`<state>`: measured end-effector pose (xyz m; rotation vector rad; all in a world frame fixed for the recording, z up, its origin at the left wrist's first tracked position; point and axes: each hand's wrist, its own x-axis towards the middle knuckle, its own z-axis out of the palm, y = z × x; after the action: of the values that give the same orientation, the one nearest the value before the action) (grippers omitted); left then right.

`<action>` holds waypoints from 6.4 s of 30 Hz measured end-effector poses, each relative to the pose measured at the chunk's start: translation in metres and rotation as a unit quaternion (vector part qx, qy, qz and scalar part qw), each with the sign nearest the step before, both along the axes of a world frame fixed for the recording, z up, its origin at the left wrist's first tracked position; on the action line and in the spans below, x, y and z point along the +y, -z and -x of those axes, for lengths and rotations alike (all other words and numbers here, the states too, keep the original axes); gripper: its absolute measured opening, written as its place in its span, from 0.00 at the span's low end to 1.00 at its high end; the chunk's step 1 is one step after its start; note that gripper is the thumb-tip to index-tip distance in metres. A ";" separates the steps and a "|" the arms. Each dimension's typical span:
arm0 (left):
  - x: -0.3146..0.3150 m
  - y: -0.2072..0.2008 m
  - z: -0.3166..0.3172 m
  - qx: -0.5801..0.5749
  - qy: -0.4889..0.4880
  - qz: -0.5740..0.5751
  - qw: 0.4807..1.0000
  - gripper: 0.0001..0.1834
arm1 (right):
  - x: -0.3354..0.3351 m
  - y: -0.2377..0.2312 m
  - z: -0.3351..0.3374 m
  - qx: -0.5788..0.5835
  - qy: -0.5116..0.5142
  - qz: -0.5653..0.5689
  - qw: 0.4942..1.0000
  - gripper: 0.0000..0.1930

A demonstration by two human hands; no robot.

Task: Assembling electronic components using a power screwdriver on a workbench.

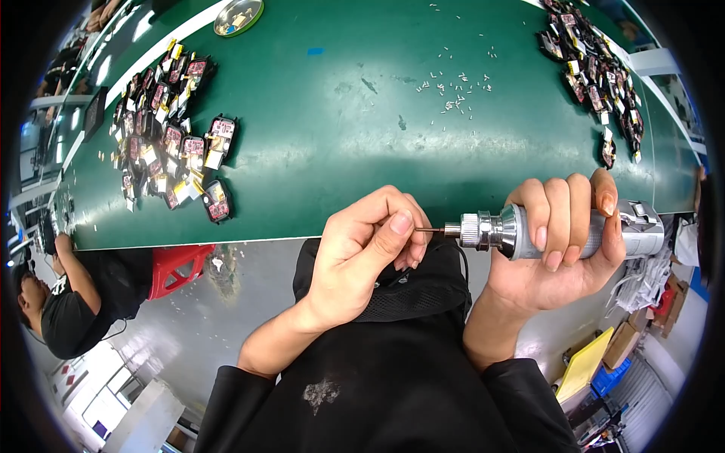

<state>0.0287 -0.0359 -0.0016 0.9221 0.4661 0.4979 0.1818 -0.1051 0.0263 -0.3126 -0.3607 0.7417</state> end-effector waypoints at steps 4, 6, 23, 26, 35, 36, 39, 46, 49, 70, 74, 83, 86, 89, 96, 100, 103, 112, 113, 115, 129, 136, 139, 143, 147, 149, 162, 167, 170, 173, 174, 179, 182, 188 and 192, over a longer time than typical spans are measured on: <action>-0.003 0.004 0.003 -0.001 -0.023 -0.062 0.998 0.12 | -0.002 -0.001 0.004 -0.020 0.010 0.005 1.000 0.05; -0.004 0.004 0.002 0.038 -0.043 -0.150 0.987 0.11 | -0.001 -0.001 0.006 -0.037 0.012 0.008 0.999 0.05; 0.132 -0.046 -0.029 0.227 -0.157 -0.594 0.756 0.06 | 0.007 0.026 -0.008 0.080 0.067 0.091 0.990 0.05; 0.203 -0.044 -0.068 0.250 -0.158 -0.672 0.679 0.12 | 0.010 0.034 -0.002 0.091 0.026 0.074 0.993 0.05; 0.247 -0.012 -0.189 0.386 -0.087 -0.690 0.606 0.22 | 0.013 0.036 -0.007 0.068 -0.013 0.074 0.995 0.04; 0.248 -0.008 -0.196 0.400 -0.086 -0.699 0.587 0.22 | 0.014 0.036 -0.007 0.069 -0.019 0.077 0.994 0.04; 0.247 0.000 -0.212 0.391 -0.092 -0.730 0.553 0.20 | 0.013 0.038 -0.009 0.062 -0.024 0.083 0.994 0.04; 0.270 -0.007 -0.198 0.321 -0.017 -0.750 0.578 0.17 | 0.011 0.040 -0.009 0.063 -0.046 0.075 0.994 0.05; 0.275 -0.022 -0.170 0.275 -0.070 -0.732 0.620 0.17 | 0.016 0.038 -0.011 0.064 -0.061 0.064 0.994 0.05; 0.068 -0.022 0.026 0.254 0.003 -0.650 0.716 0.18 | 0.000 0.036 0.007 0.068 -0.051 0.086 0.993 0.04; 0.066 -0.020 0.023 0.262 0.004 -0.669 0.695 0.15 | -0.007 0.031 0.032 0.029 -0.122 0.108 0.986 0.05; 0.059 -0.001 0.017 0.191 -0.006 -0.779 0.597 0.15 | -0.006 0.045 0.076 0.014 -0.164 0.154 0.974 0.03; 0.050 -0.001 0.013 0.177 -0.015 -0.806 0.565 0.14 | -0.005 0.045 0.083 0.009 -0.132 0.197 0.972 0.03; 0.045 0.000 0.010 0.174 -0.015 -0.829 0.531 0.18 | -0.008 0.047 0.084 0.020 -0.124 0.217 0.968 0.04; 0.031 -0.005 0.008 0.229 -0.007 -0.810 0.539 0.18 | -0.008 0.045 0.083 0.024 -0.122 0.254 0.959 0.04; 0.027 -0.005 0.011 0.245 -0.005 -0.803 0.543 0.18 | -0.007 0.042 0.080 0.032 -0.132 0.269 0.954 0.05; 0.024 -0.007 0.016 0.256 0.030 -0.798 0.544 0.20 | -0.011 0.039 0.060 -0.010 -0.188 0.182 0.965 0.06; 0.021 -0.009 0.024 0.262 0.085 -0.789 0.549 0.20 | 0.017 -0.015 -0.003 -0.201 -0.085 0.133 0.967 0.08; 0.021 -0.008 0.024 0.258 0.081 -0.787 0.554 0.20 | 0.022 -0.015 -0.004 -0.201 -0.087 0.134 0.966 0.08; 0.021 -0.007 0.025 0.256 0.078 -0.784 0.560 0.20 | 0.029 -0.013 -0.005 -0.221 -0.105 0.138 0.960 0.08; 0.019 0.004 0.024 0.232 0.022 -0.793 0.563 0.19 | 0.038 -0.004 -0.001 -0.274 -0.138 0.175 0.936 0.09; 0.029 -0.002 0.029 0.222 0.052 -0.783 0.579 0.20 | 0.055 -0.012 0.000 -0.393 -0.210 0.149 0.883 0.09; 0.033 -0.001 0.030 0.223 0.051 -0.792 0.566 0.21 | 0.060 -0.010 0.005 -0.377 -0.195 0.150 0.893 0.09; 0.033 -0.005 0.030 0.207 0.049 -0.782 0.586 0.22 | 0.064 -0.006 0.003 -0.335 -0.215 0.094 0.913 0.10; 0.033 -0.002 0.034 0.189 0.045 -0.782 0.592 0.18 | 0.064 -0.003 -0.010 -0.304 -0.276 0.008 0.912 0.08; 0.037 -0.015 0.040 0.207 0.034 -0.766 0.608 0.19 | 0.054 -0.006 -0.014 -0.291 -0.261 -0.008 0.921 0.09; 0.109 -0.034 0.065 0.375 -0.200 -0.734 0.529 0.18 | 0.009 0.034 -0.016 -0.001 -0.093 0.105 0.990 0.05; 0.070 -0.008 0.008 0.245 -0.082 -0.722 0.642 0.14 | 0.003 0.041 -0.017 0.013 -0.080 0.084 0.993 0.06; 0.078 -0.008 -0.005 0.281 -0.113 -0.717 0.628 0.13 | 0.001 0.042 -0.016 0.012 -0.078 0.077 0.994 0.06; 0.082 -0.005 -0.020 0.271 -0.087 -0.745 0.604 0.11 | -0.001 0.041 -0.017 0.019 -0.084 0.065 0.994 0.05; 0.082 -0.006 -0.025 0.284 -0.077 -0.758 0.582 0.11 | -0.002 0.043 -0.018 0.020 -0.083 0.064 0.994 0.05; 0.087 -0.004 -0.033 0.301 -0.044 -0.809 0.503 0.09 | -0.004 0.048 -0.022 0.010 -0.099 0.048 0.994 0.05; 0.090 -0.005 -0.034 0.301 -0.017 -0.835 0.461 0.08 | -0.004 0.049 -0.022 0.010 -0.106 0.044 0.993 0.05; 0.104 0.004 -0.031 0.273 -0.052 -0.804 0.525 0.07 | -0.005 0.045 -0.021 0.007 -0.103 0.043 0.994 0.05; 0.091 -0.001 -0.012 0.288 -0.117 -0.718 0.623 0.03 | -0.005 0.047 -0.021 0.010 -0.103 0.052 0.993 0.05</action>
<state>0.0407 0.0555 -0.0011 2.6805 0.7624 0.8126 0.2033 -0.1103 -0.0204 -0.3684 -0.3392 0.9682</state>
